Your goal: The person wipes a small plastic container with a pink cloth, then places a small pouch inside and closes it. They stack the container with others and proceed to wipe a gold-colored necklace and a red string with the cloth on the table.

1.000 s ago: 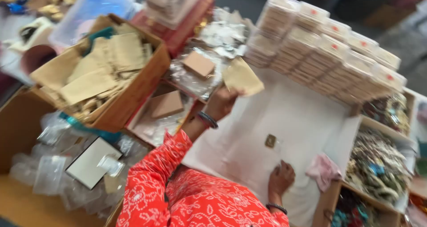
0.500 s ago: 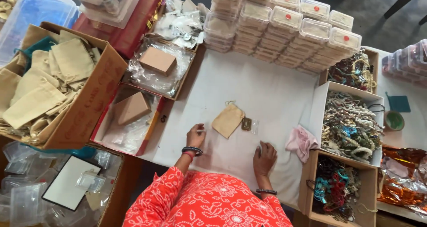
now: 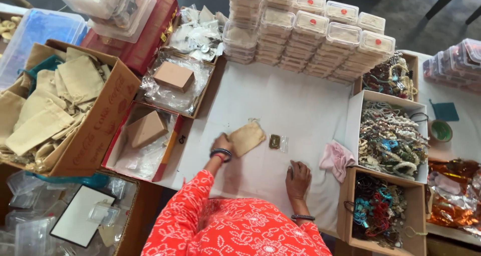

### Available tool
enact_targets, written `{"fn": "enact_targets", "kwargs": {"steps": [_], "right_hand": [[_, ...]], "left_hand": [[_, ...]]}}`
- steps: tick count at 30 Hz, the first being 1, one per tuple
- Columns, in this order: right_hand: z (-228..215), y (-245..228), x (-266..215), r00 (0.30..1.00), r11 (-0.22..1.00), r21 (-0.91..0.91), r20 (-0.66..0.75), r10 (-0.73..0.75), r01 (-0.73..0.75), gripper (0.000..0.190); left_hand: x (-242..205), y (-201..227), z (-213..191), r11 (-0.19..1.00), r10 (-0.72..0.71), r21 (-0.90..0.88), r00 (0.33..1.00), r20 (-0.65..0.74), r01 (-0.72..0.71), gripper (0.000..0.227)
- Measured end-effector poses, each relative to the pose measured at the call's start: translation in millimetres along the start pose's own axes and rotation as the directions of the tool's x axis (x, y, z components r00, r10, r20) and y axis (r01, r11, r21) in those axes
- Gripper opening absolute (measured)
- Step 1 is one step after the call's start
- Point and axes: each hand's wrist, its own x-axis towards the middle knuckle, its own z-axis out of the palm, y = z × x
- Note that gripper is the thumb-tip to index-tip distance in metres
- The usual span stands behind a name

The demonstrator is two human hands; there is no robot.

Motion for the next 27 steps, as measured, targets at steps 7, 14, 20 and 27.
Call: {"fn": "enact_targets", "kwargs": {"steps": [7,14,20,27], "right_hand": [[12.4,-8.8,9.1,0.996,0.996,0.021,0.016,0.09,-0.09,0.028],[32.1,-85.2,86.3,0.967,0.888,0.435,0.25,0.043,-0.152,0.035],[109.4,-69.4,88.7,0.968,0.958,0.288,0.242,-0.071,-0.002,0.04],[72.5,-91.2,34.9,0.973,0.928,0.361,0.231,0.001,-0.087,0.032]], "left_hand": [[-8.0,12.6,-35.5,0.945,0.239,-0.062,0.804,-0.544,-0.323,0.033],[-54.1,2.2,53.9,0.864,0.298,-0.402,0.951,-0.077,-0.304,0.028],[-60.6,-14.6,42.4,0.881,0.341,-0.32,0.937,-0.079,-0.348,0.028],[-79.3,20.0,11.9,0.884,0.36,-0.308,0.933,-0.027,-0.35,0.037]]}}
